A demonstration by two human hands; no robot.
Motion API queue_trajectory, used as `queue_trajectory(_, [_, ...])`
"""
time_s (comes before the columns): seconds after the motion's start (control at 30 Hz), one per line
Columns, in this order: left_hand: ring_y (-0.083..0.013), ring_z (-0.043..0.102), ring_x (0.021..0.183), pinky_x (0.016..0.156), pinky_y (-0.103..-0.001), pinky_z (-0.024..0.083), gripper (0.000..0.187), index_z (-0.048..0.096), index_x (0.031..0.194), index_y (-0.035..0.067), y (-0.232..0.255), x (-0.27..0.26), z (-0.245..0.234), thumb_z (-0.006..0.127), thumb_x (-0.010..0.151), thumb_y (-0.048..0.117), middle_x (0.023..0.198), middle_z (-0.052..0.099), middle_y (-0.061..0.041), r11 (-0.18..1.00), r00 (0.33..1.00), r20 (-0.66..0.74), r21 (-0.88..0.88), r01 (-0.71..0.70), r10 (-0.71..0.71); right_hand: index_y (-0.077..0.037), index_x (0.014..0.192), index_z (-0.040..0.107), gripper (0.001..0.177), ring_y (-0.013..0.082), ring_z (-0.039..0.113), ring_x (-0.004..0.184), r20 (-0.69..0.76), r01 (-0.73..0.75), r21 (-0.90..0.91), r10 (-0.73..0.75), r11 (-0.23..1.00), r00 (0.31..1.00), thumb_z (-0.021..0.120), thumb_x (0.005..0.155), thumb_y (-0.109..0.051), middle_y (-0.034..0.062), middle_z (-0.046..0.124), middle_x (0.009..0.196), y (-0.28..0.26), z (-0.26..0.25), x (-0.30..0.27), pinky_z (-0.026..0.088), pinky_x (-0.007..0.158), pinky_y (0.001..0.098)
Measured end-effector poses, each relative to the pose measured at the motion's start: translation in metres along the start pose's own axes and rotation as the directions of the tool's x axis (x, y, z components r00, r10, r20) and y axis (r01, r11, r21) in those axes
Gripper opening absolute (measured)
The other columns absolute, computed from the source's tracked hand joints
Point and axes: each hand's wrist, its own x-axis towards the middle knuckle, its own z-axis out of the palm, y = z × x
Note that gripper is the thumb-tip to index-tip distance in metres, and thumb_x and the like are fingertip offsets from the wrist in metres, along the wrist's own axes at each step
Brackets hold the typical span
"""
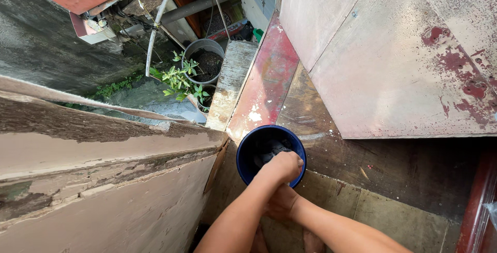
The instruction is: The person takes wet clothes from a blue bucket, places them on hangers, and hangs them on an outdoor clothesline. The person repeats this process for several items, including a patterned cloth and a white garment.
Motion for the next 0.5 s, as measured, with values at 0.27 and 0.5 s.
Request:
queue_trajectory(0.27, [-0.0388, 0.071, 0.103, 0.086, -0.046, 0.058, 0.03, 0.071, 0.107, -0.001, -0.001, 0.006, 0.03, 0.047, 0.098, 0.013, 0.11, 0.072, -0.024, 0.978, 0.983, -0.18, 0.207, 0.005, 0.033, -0.007, 0.084, 0.049, 0.013, 0.0298, 0.046, 0.082, 0.066, -0.283, -0.111, 0.291, 0.953, 0.954, 0.057, 0.089, -0.017, 0.0105, 0.044, 0.083, 0.002, 0.01, -0.003, 0.04, 0.078, 0.042])
queue_trajectory(0.5, [-0.0391, 0.073, 0.091, 0.082, -0.048, 0.06, 0.026, 0.067, 0.109, -0.002, -0.031, 0.029, 0.022, 0.05, 0.1, 0.015, 0.098, 0.072, -0.027, 0.827, 0.947, -0.133, -0.532, 0.181, -0.292, -0.003, 0.08, 0.066, 0.016, 0.0287, 0.056, 0.104, 0.344, 0.057, -0.067, -0.031, 0.996, 0.939, 0.068, 0.08, -0.019, 0.0115, 0.061, 0.099, 0.007, -0.031, -0.011, 0.045, 0.094, 0.0483])
